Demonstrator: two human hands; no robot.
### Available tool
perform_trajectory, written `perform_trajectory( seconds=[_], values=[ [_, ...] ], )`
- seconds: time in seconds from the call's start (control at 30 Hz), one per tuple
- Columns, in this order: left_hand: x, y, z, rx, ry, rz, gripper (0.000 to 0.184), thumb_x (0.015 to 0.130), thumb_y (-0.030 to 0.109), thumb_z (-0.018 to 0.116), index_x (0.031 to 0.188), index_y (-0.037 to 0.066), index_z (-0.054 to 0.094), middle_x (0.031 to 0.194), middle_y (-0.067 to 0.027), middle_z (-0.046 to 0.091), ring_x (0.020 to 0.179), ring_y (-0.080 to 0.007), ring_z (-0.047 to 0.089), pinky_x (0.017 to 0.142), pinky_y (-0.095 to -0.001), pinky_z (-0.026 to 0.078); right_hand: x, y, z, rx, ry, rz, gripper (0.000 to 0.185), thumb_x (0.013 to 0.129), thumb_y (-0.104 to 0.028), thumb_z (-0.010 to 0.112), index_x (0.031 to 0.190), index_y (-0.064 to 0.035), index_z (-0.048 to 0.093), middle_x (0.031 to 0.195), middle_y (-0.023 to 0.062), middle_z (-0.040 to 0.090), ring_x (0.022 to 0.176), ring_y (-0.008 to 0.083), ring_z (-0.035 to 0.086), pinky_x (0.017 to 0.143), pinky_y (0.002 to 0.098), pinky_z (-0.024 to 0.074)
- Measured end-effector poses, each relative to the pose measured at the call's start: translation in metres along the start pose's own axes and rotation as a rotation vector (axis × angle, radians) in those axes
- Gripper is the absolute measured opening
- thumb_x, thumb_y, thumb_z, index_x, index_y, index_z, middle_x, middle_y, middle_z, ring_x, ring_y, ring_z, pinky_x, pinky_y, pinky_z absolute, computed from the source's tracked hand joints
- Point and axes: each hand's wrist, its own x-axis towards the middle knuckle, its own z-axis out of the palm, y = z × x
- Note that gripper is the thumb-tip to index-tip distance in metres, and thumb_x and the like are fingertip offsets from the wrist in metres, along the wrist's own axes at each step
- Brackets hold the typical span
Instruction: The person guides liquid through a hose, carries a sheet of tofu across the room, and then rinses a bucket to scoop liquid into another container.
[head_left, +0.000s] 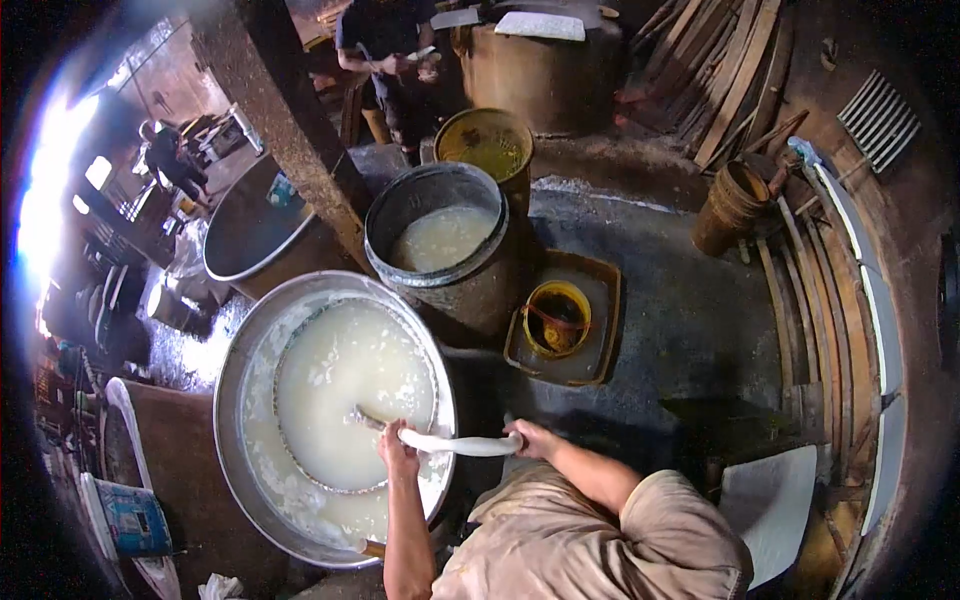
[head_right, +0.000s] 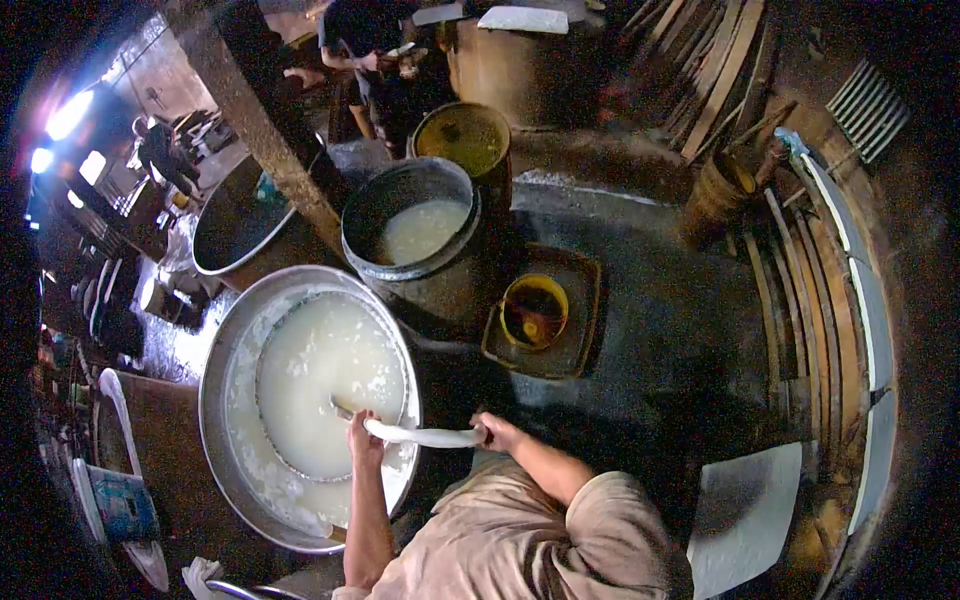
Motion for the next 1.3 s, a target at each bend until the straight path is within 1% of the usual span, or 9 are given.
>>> perform_trajectory(
  seconds=[0.07,0.33,0.4,0.47,0.5,0.6,0.93,1.07,1.3],
  values=[
    [-0.005,0.003,0.001,0.043,0.004,-0.002,0.015,0.075,0.008,0.064,0.086,0.004,0.054,0.074,-0.007,0.056,0.06,-0.0209,0.06,0.046,-0.0285,0.049,0.012,-0.008,0.005,-0.329,0.268,0.165,0.027,0.079,-0.033,0.058,0.099,-0.0153,0.057,0.081,0.0029,0.055,0.071,0.0149,0.053,0.056,0.0297,0.0433],
    [-0.002,-0.007,-0.003,0.098,-0.003,0.0,0.029,0.073,0.015,0.067,0.095,0.006,0.051,0.069,-0.0049,0.055,0.055,-0.0169,0.059,0.04,-0.0267,0.04,-0.002,0.001,-0.016,-0.181,0.035,-0.043,0.031,0.077,-0.035,0.06,0.099,-0.0132,0.058,0.094,0.0056,0.054,0.091,0.0224,0.048,0.075,0.0394,0.0411],
    [0.023,-0.019,-0.02,0.155,-0.02,0.016,0.024,0.072,0.018,0.068,0.085,0.008,0.051,0.063,-0.0009,0.046,0.045,-0.0108,0.042,0.04,-0.0249,0.036,0.001,-0.016,0.006,-0.403,0.267,0.178,0.032,0.077,-0.035,0.059,0.1,-0.0133,0.057,0.096,0.0054,0.055,0.088,0.0201,0.05,0.071,0.0376,0.0425],
    [0.01,-0.014,-0.008,0.214,0.038,-0.009,0.022,0.072,0.02,0.069,0.082,0.008,0.054,0.066,0.0003,0.046,0.049,-0.0098,0.042,0.042,-0.0239,0.037,0.024,0.006,-0.042,-0.126,0.069,-0.038,0.031,0.078,-0.036,0.058,0.101,-0.0151,0.057,0.095,0.0045,0.055,0.086,0.0191,0.051,0.069,0.0372,0.0428],
    [0.007,-0.012,-0.007,0.257,0.028,-0.011,0.018,0.08,0.014,0.059,0.094,0.002,0.057,0.08,-0.0109,0.062,0.06,-0.0179,0.061,0.051,-0.0261,0.049,0.022,-0.002,-0.042,-0.161,0.048,0.021,0.032,0.077,-0.037,0.059,0.101,-0.0159,0.057,0.095,0.0041,0.055,0.086,0.0193,0.05,0.067,0.0372,0.0425],
    [0.004,-0.012,-0.002,0.315,0.086,0.002,0.017,0.079,0.016,0.061,0.088,0.003,0.055,0.073,-0.0057,0.059,0.054,-0.0148,0.057,0.045,-0.0255,0.046,0.006,-0.015,-0.018,-0.386,0.197,0.168,0.036,0.073,-0.041,0.062,0.1,-0.0176,0.057,0.095,0.0038,0.055,0.086,0.021,0.05,0.065,0.0387,0.0412],
    [-0.003,-0.006,0.002,0.25,0.021,0.045,0.018,0.077,0.017,0.062,0.087,0.003,0.056,0.069,-0.006,0.057,0.055,-0.0148,0.057,0.049,-0.0273,0.047,-0.002,-0.017,-0.013,-0.095,0.169,0.21,0.008,0.078,-0.028,0.058,0.077,-0.0203,0.057,0.068,-0.0013,0.055,0.06,0.0128,0.051,0.045,0.0267,0.0374],
    [-0.003,0.007,0.008,0.009,0.149,0.094,0.013,0.074,0.017,0.062,0.072,0.005,0.056,0.058,-0.0026,0.049,0.045,-0.013,0.045,0.038,-0.0279,0.031,-0.049,-0.031,0.057,-0.113,0.047,0.091,0.018,0.081,-0.023,0.059,0.066,-0.0197,0.05,0.057,-0.0067,0.045,0.055,0.0093,0.046,0.043,0.025,0.0345],
    [-0.003,0.024,-0.021,-0.205,-0.001,0.014,0.014,0.075,0.011,0.057,0.08,-0.001,0.055,0.067,-0.0102,0.055,0.056,-0.0202,0.054,0.052,-0.0306,0.047,-0.078,-0.035,0.113,-0.18,0.391,0.1,0.023,0.077,-0.028,0.065,0.064,-0.0209,0.048,0.057,-0.0062,0.042,0.052,0.0099,0.045,0.042,0.0239,0.0331]
  ],
)
